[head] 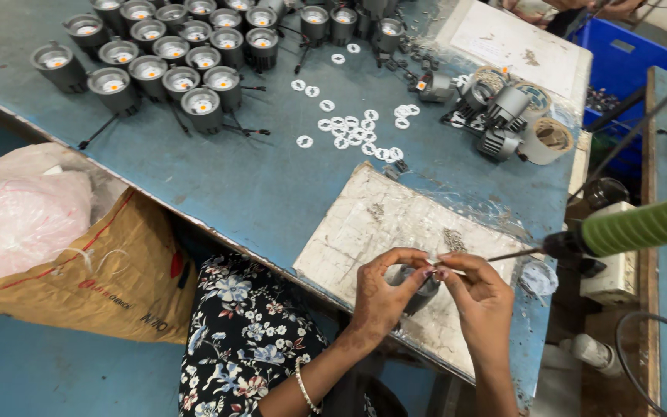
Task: The person assembles LED light units by placing small circular components into cylindrical housings and securing them with a green electric screwdriver. They handle multiple units one at a time, positioning parts and tightening screws on a blue workbench.
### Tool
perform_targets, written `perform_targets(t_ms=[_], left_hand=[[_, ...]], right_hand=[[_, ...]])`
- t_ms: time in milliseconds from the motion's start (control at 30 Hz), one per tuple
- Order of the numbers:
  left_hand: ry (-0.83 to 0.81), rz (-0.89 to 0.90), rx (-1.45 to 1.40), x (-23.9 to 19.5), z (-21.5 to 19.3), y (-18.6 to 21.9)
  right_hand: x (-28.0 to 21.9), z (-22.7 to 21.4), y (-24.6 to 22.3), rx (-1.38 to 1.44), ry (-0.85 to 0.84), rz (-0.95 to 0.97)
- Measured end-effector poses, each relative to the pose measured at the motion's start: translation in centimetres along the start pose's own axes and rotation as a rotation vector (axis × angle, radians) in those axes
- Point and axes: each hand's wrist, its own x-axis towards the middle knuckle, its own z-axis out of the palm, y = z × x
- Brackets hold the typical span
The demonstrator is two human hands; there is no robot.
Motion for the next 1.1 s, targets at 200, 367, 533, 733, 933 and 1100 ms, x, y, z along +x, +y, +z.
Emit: perform_targets(t_ms=[200, 367, 533, 733, 933, 1100], left_hand=[[0.012, 0.132, 0.037, -0.5, 0.1, 0.2], [0.028, 0.357, 0.126, -0.6, -0.5, 0.1], [-0.110, 0.276, 0.014, -0.5, -0.7, -0.1], [-0.141, 0.255, -0.040, 0.2, -1.5, 0.6], [-0.054, 0.157, 0.001, 0.4, -1.4, 0.8], [-0.081, 0.125, -0.024, 0.2, -1.4, 0.5]], right_hand=[[-0.3, 1.3, -0.5, -0.247, 0.094, -0.062], [-0.4, 1.2, -1.6, -0.040, -0.078, 0.011], [-0.4, 1.2, -1.8, 0.000, -0.102, 0.073], [-0.1, 0.7, -1.0, 0.042, -0.094, 0.025], [0.2, -0.3, 0.1, 0.077, -0.132, 0.102], [0.5, -0.5, 0.4, 0.161, -0.093, 0.059]])
